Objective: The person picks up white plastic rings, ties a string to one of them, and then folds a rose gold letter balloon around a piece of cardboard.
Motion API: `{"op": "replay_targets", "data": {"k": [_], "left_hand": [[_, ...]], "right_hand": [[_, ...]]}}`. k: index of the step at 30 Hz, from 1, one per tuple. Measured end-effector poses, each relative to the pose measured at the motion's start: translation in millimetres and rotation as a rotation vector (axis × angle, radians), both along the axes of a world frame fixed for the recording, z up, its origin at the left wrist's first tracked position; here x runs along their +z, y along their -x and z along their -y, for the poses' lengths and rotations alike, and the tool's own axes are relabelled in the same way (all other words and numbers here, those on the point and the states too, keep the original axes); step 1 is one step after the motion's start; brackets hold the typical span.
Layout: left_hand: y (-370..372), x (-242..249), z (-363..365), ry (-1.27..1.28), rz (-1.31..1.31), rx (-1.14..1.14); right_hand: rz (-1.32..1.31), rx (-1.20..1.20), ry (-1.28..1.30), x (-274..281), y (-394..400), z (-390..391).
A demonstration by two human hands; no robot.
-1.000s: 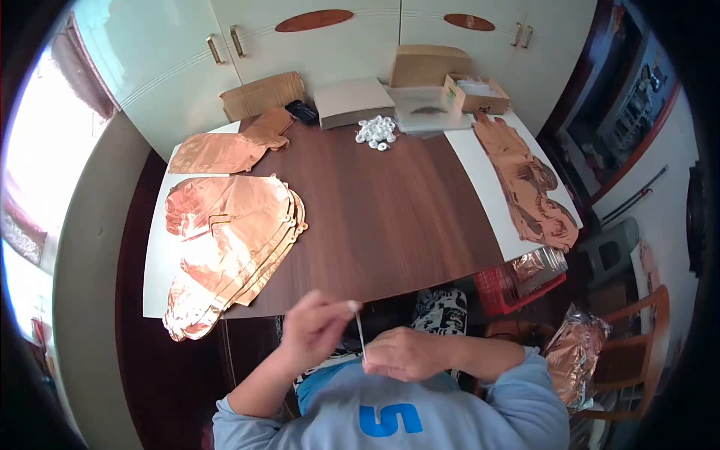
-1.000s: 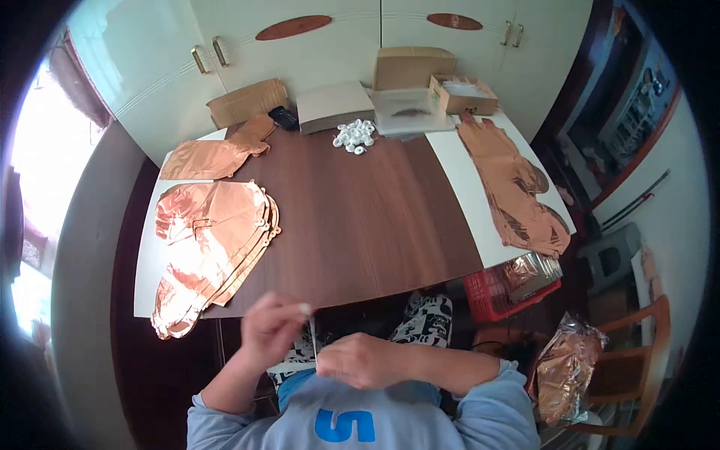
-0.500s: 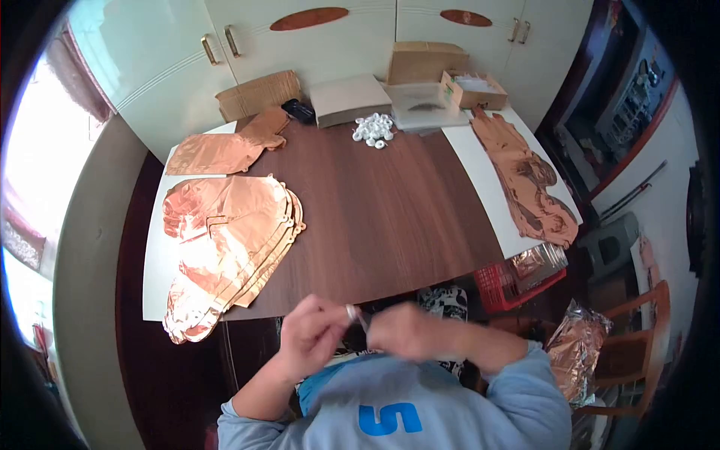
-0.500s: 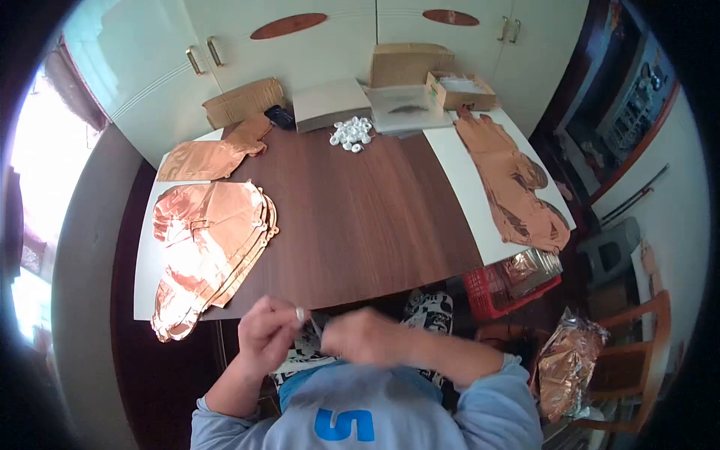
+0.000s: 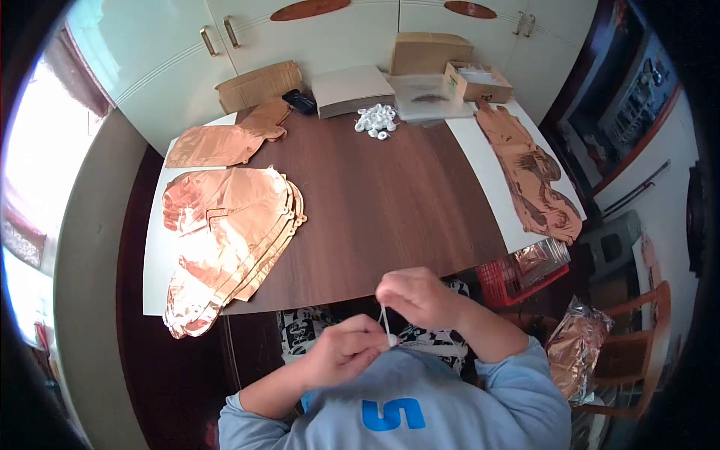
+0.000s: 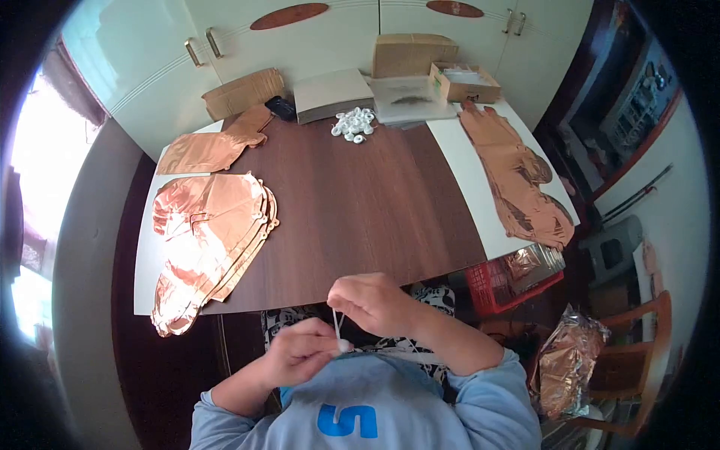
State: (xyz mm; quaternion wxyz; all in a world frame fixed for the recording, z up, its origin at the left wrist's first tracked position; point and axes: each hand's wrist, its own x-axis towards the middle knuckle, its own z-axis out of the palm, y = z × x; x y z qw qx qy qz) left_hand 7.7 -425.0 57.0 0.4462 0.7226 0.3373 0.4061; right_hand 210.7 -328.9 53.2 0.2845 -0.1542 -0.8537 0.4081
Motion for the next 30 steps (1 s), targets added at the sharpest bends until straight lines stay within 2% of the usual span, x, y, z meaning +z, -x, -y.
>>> {"op": "replay_targets", "data": {"k": [2, 3, 4, 6, 7, 8, 10, 11, 12, 15, 16, 18, 19, 20, 21, 22, 23, 24, 26, 27, 28, 30], "left_hand": [[21.6, -6.3, -9.4, -0.198, 0.001, 0.21], [24.0, 3.0, -13.3, -0.175, -0.149, 0.397], [22.4, -2.7, -13.7, -0.161, -0.109, 0.306], [12.4, -19.3, -13.1, -0.121, -0.034, 0.106], [1.6, -6.1, -4.2, -0.029, 0.009, 0.028], [6.0, -5.7, -4.4, -0.023, 0.023, 0.093], [23.2, -1.8, -8.3, -0.017, 0.05, 0.236], [25.9, 1.3, -18.0, -0.145, -0.077, 0.363], [24.9, -4.5, -18.6, -0.112, -0.074, 0.268], [4.7, -18.1, -4.8, 0.031, -0.041, -0.06], [3.5, -19.5, -3.6, 0.018, -0.041, -0.067], [18.3, -1.9, -10.8, 0.048, 0.211, 0.07], [24.1, -0.3, -13.3, 0.065, 0.109, 0.26], [22.4, -6.0, -16.2, -0.011, 0.055, 0.233], [18.1, -17.2, -19.4, -0.079, -0.004, 0.202], [12.6, -22.0, -19.5, -0.138, -0.066, 0.161], [7.7, -17.9, -11.6, -0.08, -0.044, 0.036], [8.5, -13.6, -8.5, -0.062, 0.014, 0.069], [16.8, -4.4, -9.7, -0.044, 0.132, 0.149], [20.9, 1.0, -13.6, -0.11, -0.043, 0.325], [19.8, -4.4, -16.4, -0.118, -0.048, 0.251], [12.7, -21.8, -18.6, -0.11, -0.066, 0.085]], "right_hand": [[0.094, 0.123, 0.017, -28.9, 7.4, 15.9], [0.014, 0.269, 0.031, -22.3, 8.1, 27.6], [-0.045, 0.257, 0.115, -9.5, 8.9, 36.9], [-0.14, 0.061, -0.133, 8.2, 4.2, 15.1], [-0.106, -0.033, -0.084, 14.0, -0.6, 1.1], [-0.059, -0.152, -0.003, 11.6, 0.5, -5.7], [0.043, 0.004, -0.008, -19.1, 9.4, 8.1], [0.062, 0.193, 0.0, -23.8, 8.7, 21.9], [-0.034, 0.254, 0.017, -14.3, 9.9, 31.7], [-0.121, -0.016, -0.135, 11.0, -1.8, 0.3], [-0.114, -0.032, -0.141, 13.7, -3.1, 2.6], [0.047, -0.019, 0.116, -19.0, 6.8, 3.5], [0.021, 0.125, 0.077, -19.6, 7.7, 15.7], [-0.003, 0.276, 0.038, -15.7, 8.1, 25.6], [-0.086, 0.238, 0.045, 0.0, 8.7, 28.6], [-0.093, 0.129, -0.037, 5.6, 6.2, 17.9], [-0.099, 0.012, -0.116, 12.4, 0.1, -0.6], [-0.099, -0.109, -0.193, 14.6, -5.1, -7.5], [-0.089, 0.043, -0.145, -4.3, -0.7, 14.6], [-0.085, 0.13, -0.135, -8.6, 8.3, 22.6], [-0.079, 0.225, -0.121, -9.6, 14.2, 24.2], [-0.121, 0.082, -0.121, -0.3, 8.8, 18.7]]}}
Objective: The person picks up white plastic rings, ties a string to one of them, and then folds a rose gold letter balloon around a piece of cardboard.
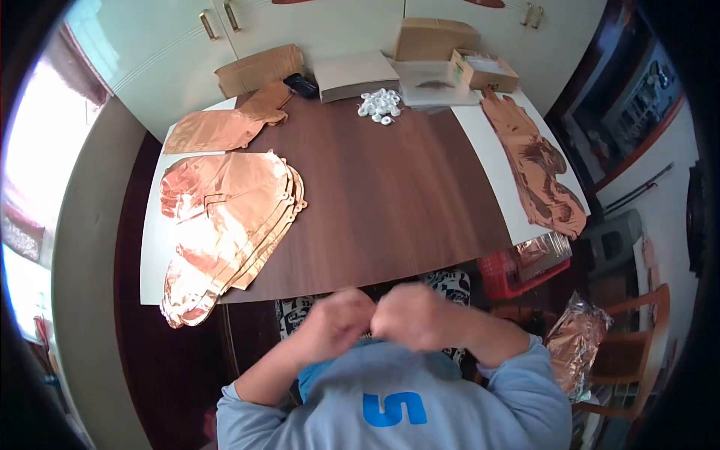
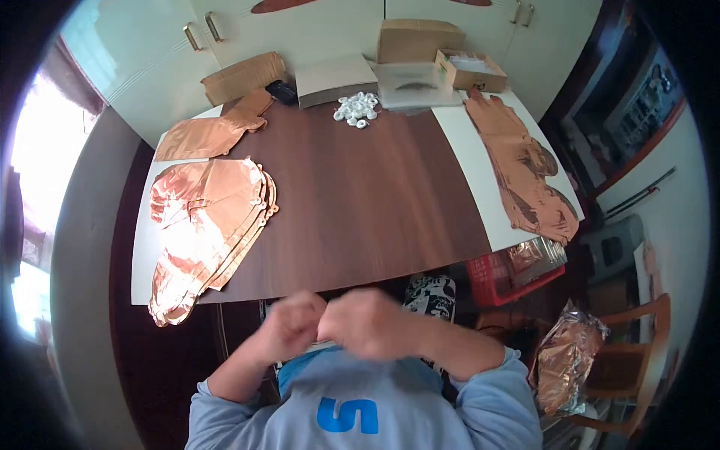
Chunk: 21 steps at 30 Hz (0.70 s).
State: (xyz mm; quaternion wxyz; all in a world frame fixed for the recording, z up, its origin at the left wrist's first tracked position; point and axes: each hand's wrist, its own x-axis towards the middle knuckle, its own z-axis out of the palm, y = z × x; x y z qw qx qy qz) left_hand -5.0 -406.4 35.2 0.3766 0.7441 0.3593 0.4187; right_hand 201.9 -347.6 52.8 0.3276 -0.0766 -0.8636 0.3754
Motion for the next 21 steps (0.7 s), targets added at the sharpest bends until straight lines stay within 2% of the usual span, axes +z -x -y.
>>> {"op": "replay_targets", "data": {"k": [1, 2, 4, 5, 6, 7, 8, 10, 11, 12, 14, 16, 17, 18, 20, 21], "left_hand": [[-4.8, 10.2, 6.1, 0.048, -0.004, -0.118], [-4.1, 17.2, 9.5, 0.105, 0.079, -0.068], [3.6, 27.4, 10.2, 0.207, 0.242, 0.047], [9.5, 21.2, 3.0, 0.079, 0.092, 0.177], [9.3, 11.9, -1.5, 0.036, 0.037, 0.138], [6.0, 1.7, -4.4, 0.0, -0.018, 0.094], [1.7, -4.3, -3.5, -0.028, -0.074, 0.042], [-7.8, 5.9, 9.9, 0.141, 0.095, -0.155], [-4.8, 9.4, 12.0, 0.154, 0.168, -0.091], [2.1, 12.3, 9.7, 0.154, 0.235, -0.023], [6.4, 14.1, -2.6, 0.049, 0.037, 0.269], [0.8, 1.7, -2.3, -0.029, 0.009, 0.1], [-5.4, 5.8, 8.4, 0.156, 0.064, -0.023], [-10.2, 13.6, 13.4, 0.23, 0.124, -0.083], [-1.2, 15.9, 9.8, 0.152, 0.289, -0.041], [-0.5, 13.0, 5.4, 0.122, 0.226, 0.037]], "right_hand": [[0.004, -0.109, -0.017, 6.3, -5.9, -18.2], [0.012, -0.22, -0.031, 8.5, -10.5, -25.5], [0.04, -0.097, 0.022, -8.3, -3.4, -16.6], [0.041, 0.013, 0.049, -13.8, -0.2, -0.6], [0.046, 0.126, 0.075, -16.9, 2.1, 7.4], [-0.009, 0.097, 0.082, -10.8, 2.8, 9.7], [-0.012, 0.0, 0.06, -6.1, -0.1, 2.4], [-0.011, -0.21, 0.025, 3.0, -9.7, -21.9], [0.033, -0.235, 0.056, -5.1, -7.6, -24.1], [0.035, -0.115, 0.065, -10.0, -4.6, -14.7], [0.042, 0.139, 0.066, -18.3, -0.6, 6.9], [0.055, -0.01, 0.057, 2.8, -5.6, -2.7], [0.045, -0.12, 0.044, 8.7, -9.9, -18.1], [0.039, -0.229, 0.035, 10.6, -13.3, -23.6], [0.088, -0.105, 0.112, -2.2, -6.9, -16.5], [0.094, 0.005, 0.137, -8.0, -5.2, -1.3]]}}
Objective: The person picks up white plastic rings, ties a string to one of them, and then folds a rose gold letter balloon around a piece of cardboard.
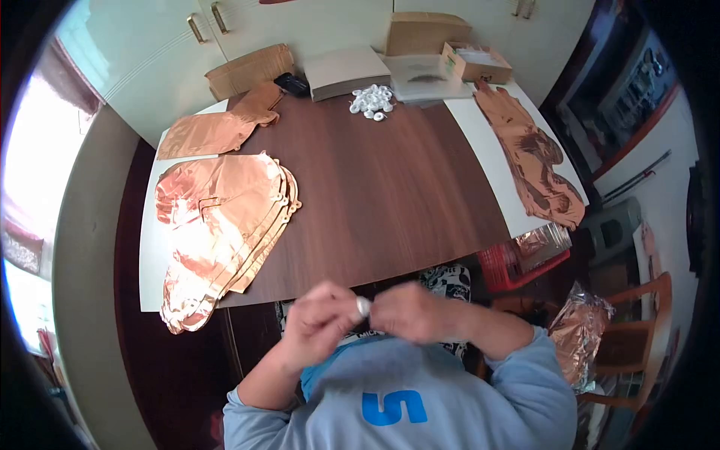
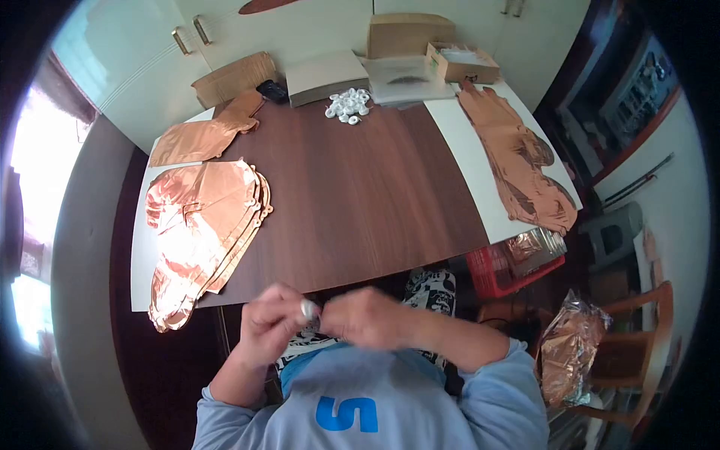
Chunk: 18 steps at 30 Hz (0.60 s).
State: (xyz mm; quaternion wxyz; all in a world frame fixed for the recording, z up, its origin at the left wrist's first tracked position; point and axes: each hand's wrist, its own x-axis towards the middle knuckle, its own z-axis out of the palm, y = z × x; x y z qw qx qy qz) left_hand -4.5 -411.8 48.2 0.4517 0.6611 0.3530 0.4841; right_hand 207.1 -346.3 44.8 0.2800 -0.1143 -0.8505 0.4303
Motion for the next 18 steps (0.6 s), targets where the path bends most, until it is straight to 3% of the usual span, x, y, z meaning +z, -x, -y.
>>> {"op": "replay_targets", "data": {"k": [2, 6, 9, 13, 14, 18], "left_hand": [[-0.1, -11.1, -4.9, -0.026, -0.133, 0.162], [-17.6, -0.6, 10.0, 0.056, -0.135, -0.043], [-7.9, 3.6, 8.2, 0.224, 0.192, -0.116], [-8.3, -12.3, 4.2, 0.082, -0.098, 0.23], [-14.0, -15.3, 4.8, -0.011, -0.144, 0.212], [-24.5, -12.3, 9.3, -0.003, -0.178, -0.031]], "right_hand": [[-0.046, 0.108, -0.04, 6.2, 2.6, 8.5], [-0.032, -0.125, 0.051, 9.0, -6.1, -24.4], [0.004, 0.016, 0.272, -9.0, -2.8, -5.2], [-0.065, -0.015, 0.027, -1.6, -1.3, 10.5], [-0.12, -0.07, -0.093, 3.5, -1.3, 3.7], [-0.029, -0.121, -0.105, 1.7, -1.3, -23.7]]}}
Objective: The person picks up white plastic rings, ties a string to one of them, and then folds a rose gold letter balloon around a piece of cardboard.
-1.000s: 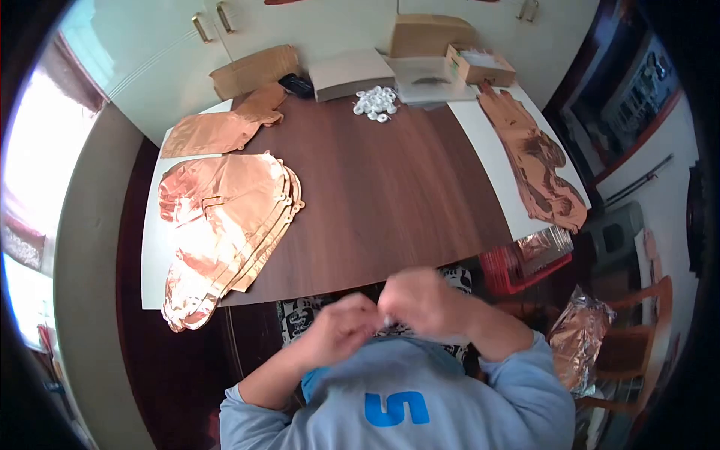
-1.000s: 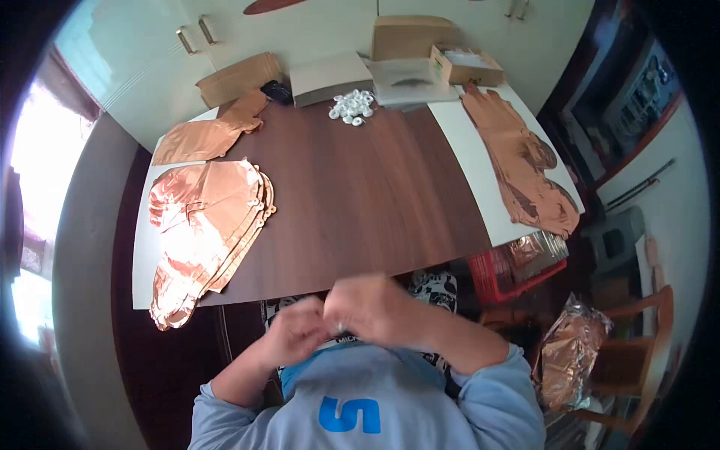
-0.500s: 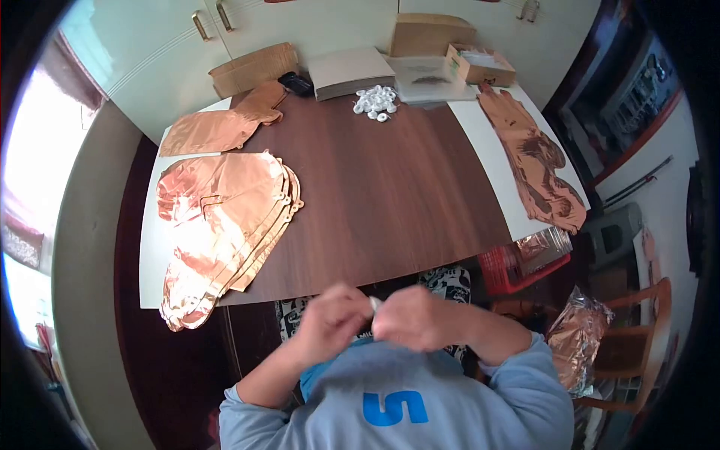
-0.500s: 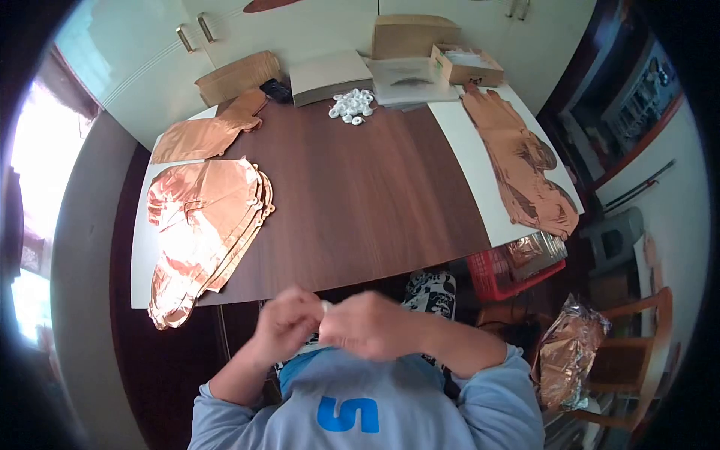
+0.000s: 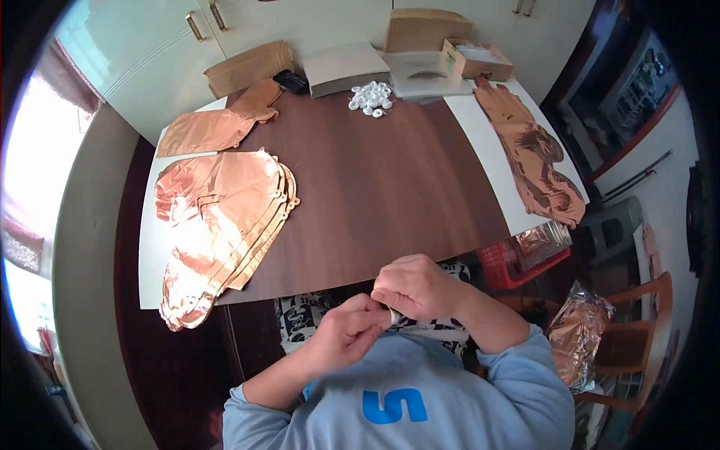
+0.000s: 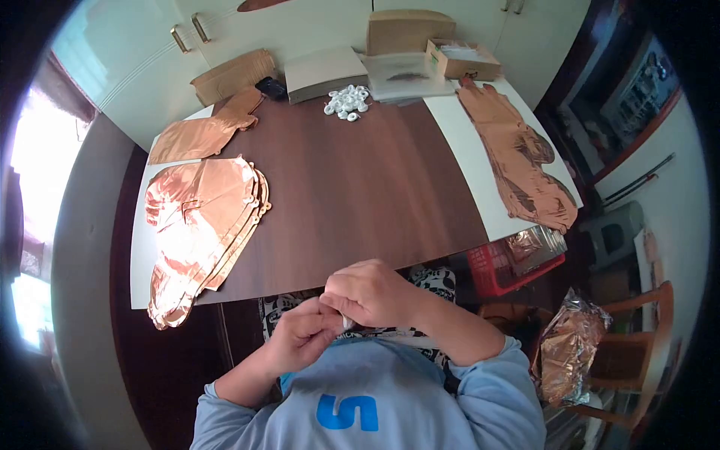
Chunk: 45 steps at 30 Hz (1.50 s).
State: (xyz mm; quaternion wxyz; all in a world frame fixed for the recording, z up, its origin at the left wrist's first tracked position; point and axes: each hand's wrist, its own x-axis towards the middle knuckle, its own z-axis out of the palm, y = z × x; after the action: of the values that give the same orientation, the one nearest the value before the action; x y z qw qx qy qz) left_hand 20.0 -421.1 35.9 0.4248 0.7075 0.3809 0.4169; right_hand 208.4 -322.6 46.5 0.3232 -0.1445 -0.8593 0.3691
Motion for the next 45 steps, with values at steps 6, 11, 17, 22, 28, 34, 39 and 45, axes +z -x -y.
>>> {"op": "replay_targets", "data": {"k": [6, 11, 17, 22, 28, 34, 39, 45], "left_hand": [[12.0, -6.3, 4.8, 0.19, 0.226, 0.24], [6.0, -10.8, 3.0, -0.075, -0.023, 0.11], [12.6, -17.9, 3.1, 0.274, 0.466, 0.114], [6.2, -22.0, 2.1, 0.045, 0.118, 0.214], [4.7, -11.7, 5.4, 0.111, 0.087, 0.093], [8.4, -27.2, 7.9, 0.315, 0.408, 0.135], [10.1, -30.2, 7.4, 0.364, 0.472, 0.094], [9.5, -22.7, 4.5, 0.438, 0.481, -0.068]], "right_hand": [[-0.027, 0.064, 0.246, -29.3, 3.3, 40.9], [0.026, -0.114, -0.161, 11.5, -4.4, 22.4], [-0.034, 0.039, 0.25, -34.8, 3.0, 35.9], [0.042, -0.119, -0.094, -12.0, 3.1, 39.8], [0.122, -0.165, 0.046, 1.0, -6.5, 22.9], [0.276, -0.113, 0.379, -37.3, -11.6, 33.4], [0.073, -0.355, 0.123, -2.2, -21.8, 34.8], [-0.062, 0.069, 0.131, 5.9, -11.7, 27.1]]}}
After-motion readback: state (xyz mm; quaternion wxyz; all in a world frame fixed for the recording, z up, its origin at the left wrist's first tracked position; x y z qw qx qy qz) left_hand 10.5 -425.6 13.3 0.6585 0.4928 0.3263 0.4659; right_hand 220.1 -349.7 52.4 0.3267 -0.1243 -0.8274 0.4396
